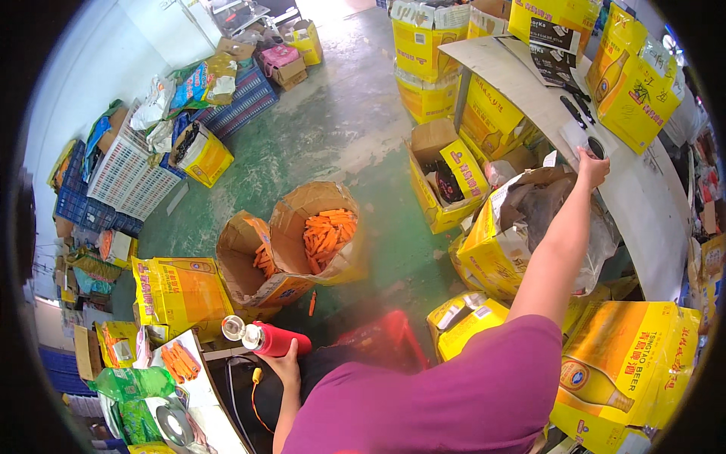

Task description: The person assembles orange plastic toy components by hand, joining them with glue from a bottle at a workbench.

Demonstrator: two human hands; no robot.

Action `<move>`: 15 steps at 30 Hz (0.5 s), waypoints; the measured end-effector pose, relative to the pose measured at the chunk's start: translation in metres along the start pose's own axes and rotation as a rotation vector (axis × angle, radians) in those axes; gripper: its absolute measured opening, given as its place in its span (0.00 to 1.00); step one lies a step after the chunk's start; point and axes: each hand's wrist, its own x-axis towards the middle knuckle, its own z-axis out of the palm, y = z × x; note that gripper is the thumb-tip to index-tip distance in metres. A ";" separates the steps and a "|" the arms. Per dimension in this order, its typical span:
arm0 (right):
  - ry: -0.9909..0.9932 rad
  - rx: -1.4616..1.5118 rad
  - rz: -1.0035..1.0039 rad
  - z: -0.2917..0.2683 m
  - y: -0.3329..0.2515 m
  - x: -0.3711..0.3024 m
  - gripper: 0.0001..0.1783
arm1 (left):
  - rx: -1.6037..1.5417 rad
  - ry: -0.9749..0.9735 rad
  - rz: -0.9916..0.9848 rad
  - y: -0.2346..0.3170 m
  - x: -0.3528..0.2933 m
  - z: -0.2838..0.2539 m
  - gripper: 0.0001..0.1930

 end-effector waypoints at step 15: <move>-0.831 1.403 -0.360 -0.160 -0.158 -0.313 0.16 | 0.106 -0.060 0.095 0.005 0.016 -0.004 0.45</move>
